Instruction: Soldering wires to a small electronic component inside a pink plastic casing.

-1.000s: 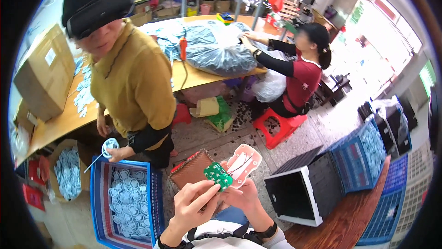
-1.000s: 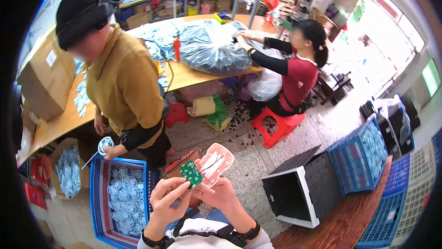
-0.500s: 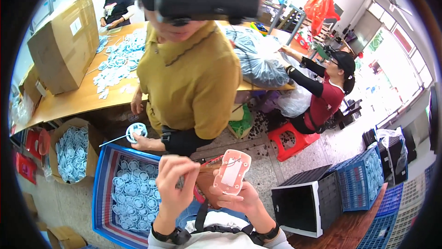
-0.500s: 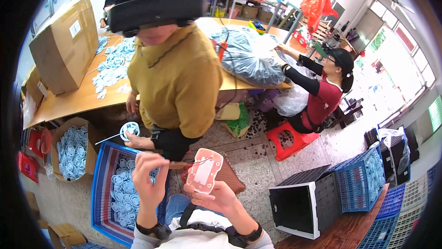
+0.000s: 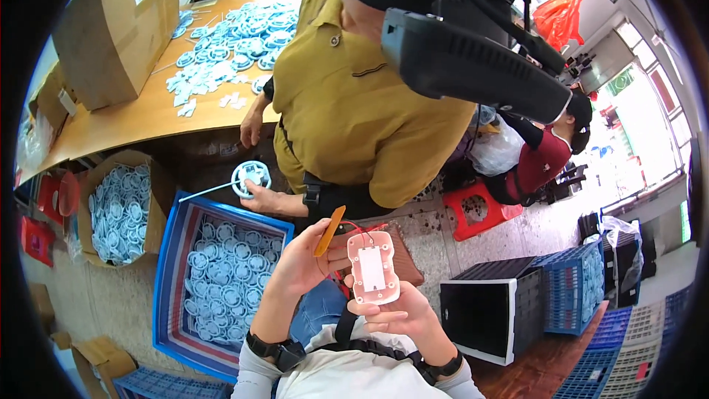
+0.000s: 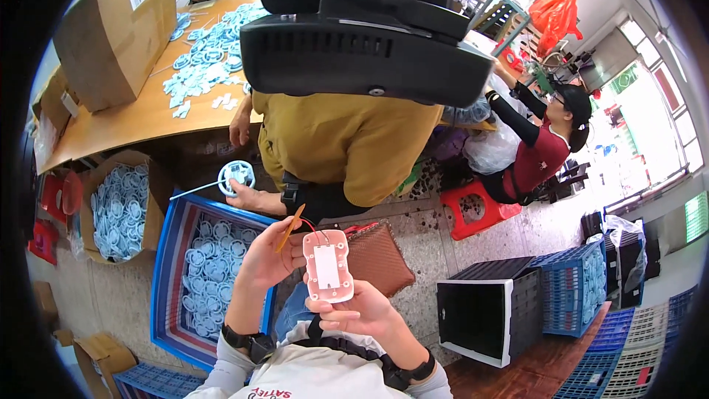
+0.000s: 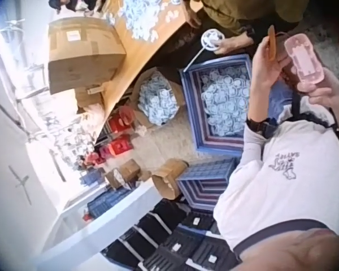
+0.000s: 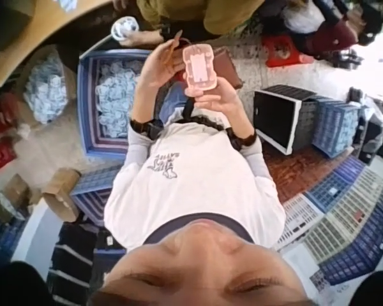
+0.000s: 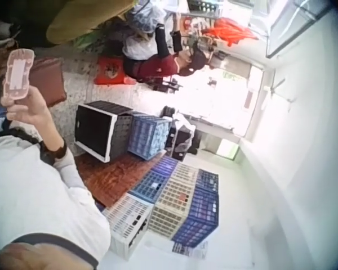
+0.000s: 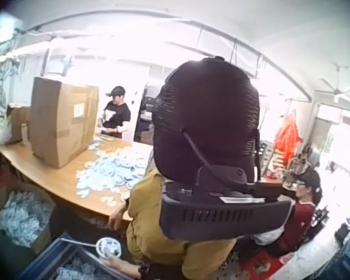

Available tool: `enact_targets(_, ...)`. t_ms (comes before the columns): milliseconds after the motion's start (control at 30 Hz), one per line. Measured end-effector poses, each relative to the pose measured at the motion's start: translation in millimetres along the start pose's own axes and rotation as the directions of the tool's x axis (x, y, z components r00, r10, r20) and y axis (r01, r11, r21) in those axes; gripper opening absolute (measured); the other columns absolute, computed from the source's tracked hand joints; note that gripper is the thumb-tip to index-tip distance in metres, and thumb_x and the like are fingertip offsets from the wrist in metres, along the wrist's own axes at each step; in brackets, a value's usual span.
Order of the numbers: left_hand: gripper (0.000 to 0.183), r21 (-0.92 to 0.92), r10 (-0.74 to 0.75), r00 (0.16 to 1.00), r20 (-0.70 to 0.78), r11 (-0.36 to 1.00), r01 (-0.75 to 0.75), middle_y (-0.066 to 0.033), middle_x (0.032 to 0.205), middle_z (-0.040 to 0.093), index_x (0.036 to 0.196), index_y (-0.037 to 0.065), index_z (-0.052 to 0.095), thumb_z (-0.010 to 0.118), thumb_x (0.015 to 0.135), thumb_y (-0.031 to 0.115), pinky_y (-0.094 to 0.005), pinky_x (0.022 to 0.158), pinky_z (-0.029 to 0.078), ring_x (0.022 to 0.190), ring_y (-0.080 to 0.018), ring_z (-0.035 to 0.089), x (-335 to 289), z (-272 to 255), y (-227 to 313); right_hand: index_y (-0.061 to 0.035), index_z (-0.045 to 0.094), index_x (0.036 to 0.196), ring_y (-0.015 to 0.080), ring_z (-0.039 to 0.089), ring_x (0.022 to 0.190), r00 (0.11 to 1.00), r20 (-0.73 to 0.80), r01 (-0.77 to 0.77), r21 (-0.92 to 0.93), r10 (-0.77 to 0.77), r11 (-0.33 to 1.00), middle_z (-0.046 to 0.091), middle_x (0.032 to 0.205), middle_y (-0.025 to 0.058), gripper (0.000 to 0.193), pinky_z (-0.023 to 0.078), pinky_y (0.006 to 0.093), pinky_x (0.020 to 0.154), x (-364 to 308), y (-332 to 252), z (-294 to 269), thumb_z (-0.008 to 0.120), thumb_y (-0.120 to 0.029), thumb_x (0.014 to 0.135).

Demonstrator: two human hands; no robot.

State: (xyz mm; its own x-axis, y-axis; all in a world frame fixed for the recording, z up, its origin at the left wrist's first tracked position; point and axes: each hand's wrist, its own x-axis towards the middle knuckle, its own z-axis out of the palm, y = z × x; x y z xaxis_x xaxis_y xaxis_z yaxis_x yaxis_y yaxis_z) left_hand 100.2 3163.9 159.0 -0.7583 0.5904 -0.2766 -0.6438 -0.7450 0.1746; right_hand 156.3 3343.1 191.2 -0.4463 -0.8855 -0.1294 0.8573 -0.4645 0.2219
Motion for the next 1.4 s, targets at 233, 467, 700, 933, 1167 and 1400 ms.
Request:
enact_targets(233,0.032,-0.197,-0.047,0.983,0.179,0.977,0.083,-0.0192,0.104,0.056,0.111,0.006,0.048,0.032,0.091,0.025,-0.0385,0.084,0.046,0.095,-0.0300,0.057,-10.6,-30.7,4.3,-0.0054,0.037,0.121,0.0067,0.035,0.037,0.998,-0.023,-0.060,0.021,0.061,0.998,0.044,0.078,0.0091,0.036,0.035,0.0250,0.054,16.6,10.6,-0.5,0.027,-0.022,0.090)
enact_targets(467,0.032,-0.308,-0.015,0.985,0.172,0.949,0.068,-0.0203,0.104,0.056,0.109,0.005,0.049,0.032,0.091,0.024,-0.0372,0.080,0.048,0.094,-0.0303,0.057,-23.5,-40.5,1.0,-0.0048,0.036,0.122,0.0064,0.035,0.036,0.995,-0.053,-0.081,0.046,0.083,0.996,0.044,0.077,0.0089,0.037,0.035,0.0248,0.055,24.6,16.5,-2.9,0.026,-0.022,0.090)
enact_targets(700,0.032,-0.302,0.012,0.990,0.137,0.953,0.031,-0.0223,0.104,0.056,0.109,0.004,0.049,0.032,0.091,0.024,-0.0372,0.078,0.050,0.091,-0.0302,0.059,-28.5,-39.6,1.9,-0.0045,0.035,0.123,0.0069,0.034,0.035,0.995,-0.016,-0.100,0.067,0.102,0.993,0.044,0.076,0.0098,0.038,0.036,0.0258,0.057,27.0,18.0,-4.2,0.025,-0.022,0.090)
enact_targets(933,0.032,-0.246,0.032,0.992,0.125,0.969,0.000,-0.0207,0.103,0.056,0.110,0.005,0.048,0.032,0.091,0.025,-0.0367,0.078,0.050,0.091,-0.0290,0.059,-26.0,-31.8,8.0,-0.0046,0.037,0.120,0.0076,0.034,0.035,0.994,-0.014,-0.106,0.045,0.107,0.993,0.045,0.076,0.0103,0.036,0.037,0.0267,0.059,29.9,10.8,-2.5,0.026,-0.023,0.091)
enact_targets(1167,0.019,0.298,0.303,0.933,-0.192,0.924,-0.239,-0.0045,0.094,0.054,0.091,0.008,0.049,0.044,0.088,0.026,-0.0343,0.077,0.048,0.087,-0.0161,0.057,-33.7,-55.9,-15.5,-0.0057,0.045,0.107,0.0115,0.044,0.061,0.958,-0.212,0.112,-0.341,-0.192,0.933,0.053,0.090,0.0064,0.027,0.035,0.0247,0.062,13.2,-5.6,-48.0,0.051,-0.015,0.082)
enact_targets(1400,0.024,0.511,0.165,0.962,-0.217,0.859,-0.032,-0.0019,0.094,0.053,0.098,0.008,0.050,0.061,0.080,0.017,-0.0234,0.073,0.045,0.086,-0.0097,0.054,-52.7,-104.7,-57.7,-0.0031,0.054,0.099,0.0163,0.054,0.077,0.915,-0.306,0.122,-0.410,-0.263,0.904,0.058,0.091,0.0061,0.021,0.044,0.0322,0.074,-38.6,-4.1,-98.5,0.051,-0.018,0.083)
